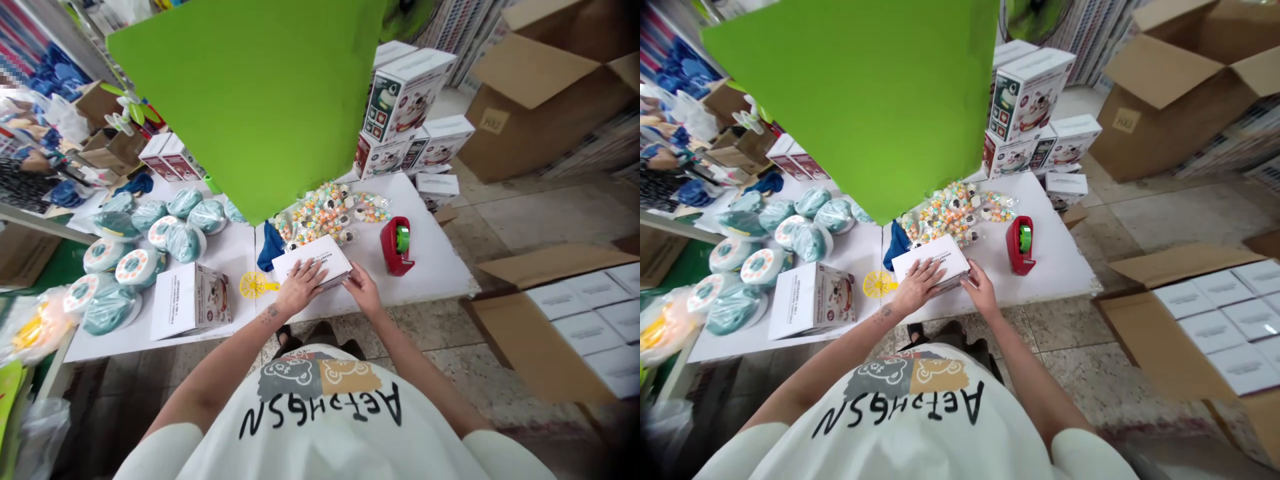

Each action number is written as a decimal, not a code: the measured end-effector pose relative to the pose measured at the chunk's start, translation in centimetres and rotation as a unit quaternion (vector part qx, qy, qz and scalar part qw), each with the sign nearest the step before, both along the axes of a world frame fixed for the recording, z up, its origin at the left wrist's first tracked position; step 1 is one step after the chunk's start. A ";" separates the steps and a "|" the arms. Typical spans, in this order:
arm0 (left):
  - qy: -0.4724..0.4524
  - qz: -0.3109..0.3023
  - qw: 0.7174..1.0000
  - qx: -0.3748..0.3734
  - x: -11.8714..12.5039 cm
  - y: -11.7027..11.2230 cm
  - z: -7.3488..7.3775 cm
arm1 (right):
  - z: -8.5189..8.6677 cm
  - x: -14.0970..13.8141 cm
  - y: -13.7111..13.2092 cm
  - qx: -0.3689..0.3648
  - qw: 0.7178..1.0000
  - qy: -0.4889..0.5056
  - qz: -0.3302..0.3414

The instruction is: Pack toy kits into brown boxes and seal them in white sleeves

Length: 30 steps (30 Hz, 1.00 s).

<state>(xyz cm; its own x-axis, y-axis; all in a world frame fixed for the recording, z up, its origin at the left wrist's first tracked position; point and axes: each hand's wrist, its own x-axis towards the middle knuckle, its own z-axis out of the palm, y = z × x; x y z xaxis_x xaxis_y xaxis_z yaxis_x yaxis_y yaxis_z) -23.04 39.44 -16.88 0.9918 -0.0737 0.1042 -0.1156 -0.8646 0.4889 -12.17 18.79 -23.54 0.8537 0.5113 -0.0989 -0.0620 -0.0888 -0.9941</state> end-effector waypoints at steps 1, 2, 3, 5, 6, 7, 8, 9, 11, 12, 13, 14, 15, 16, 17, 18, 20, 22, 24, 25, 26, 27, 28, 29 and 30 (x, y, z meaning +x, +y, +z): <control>0.001 -0.001 1.000 0.007 0.1 0.0 0.0 | 0.1 -0.1 0.1 0.003 1.000 -0.001 -0.003; 0.002 -0.004 1.000 0.014 0.1 -0.1 0.0 | 0.3 -0.2 0.1 0.003 1.000 -0.007 -0.003; 0.002 -0.006 1.000 0.020 0.1 0.0 0.0 | 0.4 -0.2 0.1 -0.001 1.000 -0.018 -0.002; 0.000 -0.007 1.000 0.026 0.1 0.0 -0.1 | 0.8 -0.2 -0.1 -0.016 0.998 -0.055 0.001; -0.002 -0.006 1.000 0.029 0.0 0.1 -0.2 | 0.9 -0.2 -0.3 -0.029 0.996 -0.079 0.002; -0.005 -0.006 0.999 0.034 0.0 0.1 -0.3 | 1.1 -0.1 -0.4 -0.046 0.994 -0.103 0.003; -0.009 -0.006 0.999 0.042 0.0 0.1 -0.3 | 1.3 0.0 -0.6 -0.065 0.990 -0.125 0.005; -0.012 -0.006 0.998 0.055 0.0 0.1 -0.4 | 1.5 0.1 -0.6 -0.082 0.986 -0.146 0.008; -0.022 -0.008 0.995 0.094 0.0 0.0 -0.6 | 1.7 0.2 -0.7 -0.103 0.978 -0.183 0.014; -0.029 -0.010 0.993 0.115 0.1 0.0 -0.6 | 1.8 0.3 -0.6 -0.106 0.974 -0.201 0.015; -0.035 -0.013 0.990 0.136 0.1 0.0 -0.7 | 1.9 0.4 -0.5 -0.105 0.970 -0.220 0.014; -0.041 -0.016 0.987 0.156 0.1 0.0 -0.8 | 1.9 0.5 -0.4 -0.104 0.965 -0.239 0.010; -0.045 -0.019 0.984 0.173 0.1 0.0 -0.8 | 2.0 0.6 -0.3 -0.106 0.960 -0.258 0.004; -0.049 -0.023 0.981 0.186 0.2 0.0 -0.8 | 2.0 0.7 -0.1 -0.110 0.955 -0.276 -0.002; -0.050 -0.025 0.979 0.196 0.2 0.0 -0.9 | 2.0 0.8 0.0 -0.116 0.950 -0.292 -0.006; -0.049 -0.027 0.978 0.203 0.3 0.0 -0.9 | 2.1 0.8 0.1 -0.121 0.944 -0.305 -0.008; -0.046 -0.030 0.977 0.206 0.3 0.0 -0.9 | 2.1 0.8 0.3 -0.128 0.937 -0.325 -0.015; -0.043 -0.026 0.978 0.201 0.4 -0.1 -0.8 | 2.2 0.7 0.5 -0.131 0.933 -0.333 -0.029; -0.044 -0.019 0.980 0.192 0.4 -0.2 -0.7 | 2.2 0.6 0.5 -0.129 0.933 -0.334 -0.039; -0.045 -0.016 0.981 0.188 0.4 -0.2 -0.7 | 2.1 0.6 0.6 -0.125 0.934 -0.333 -0.040; -0.045 -0.013 0.982 0.184 0.4 -0.3 -0.7 | 2.1 0.6 0.6 -0.121 0.935 -0.330 -0.040; -0.044 -0.012 0.982 0.182 0.4 -0.3 -0.6 | 2.0 0.6 0.6 -0.116 0.938 -0.325 -0.038; -0.042 -0.011 0.983 0.181 0.4 -0.3 -0.6 | 2.0 0.6 0.7 -0.113 0.941 -0.317 -0.039; -0.039 -0.011 0.983 0.181 0.4 -0.3 -0.6 | 1.9 0.6 0.8 -0.111 0.944 -0.307 -0.039; -0.036 -0.012 0.983 0.182 0.4 -0.3 -0.6 | 1.9 0.7 0.9 -0.111 0.948 -0.296 -0.040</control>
<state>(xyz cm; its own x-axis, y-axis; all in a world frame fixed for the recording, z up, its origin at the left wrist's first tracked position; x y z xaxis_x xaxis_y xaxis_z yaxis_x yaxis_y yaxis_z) -22.67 39.12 -17.48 0.9805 -0.1417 0.1362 -0.1605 -0.9772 0.1387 -11.51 19.66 -21.65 0.8282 0.4650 0.3128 0.4859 -0.3177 -0.8142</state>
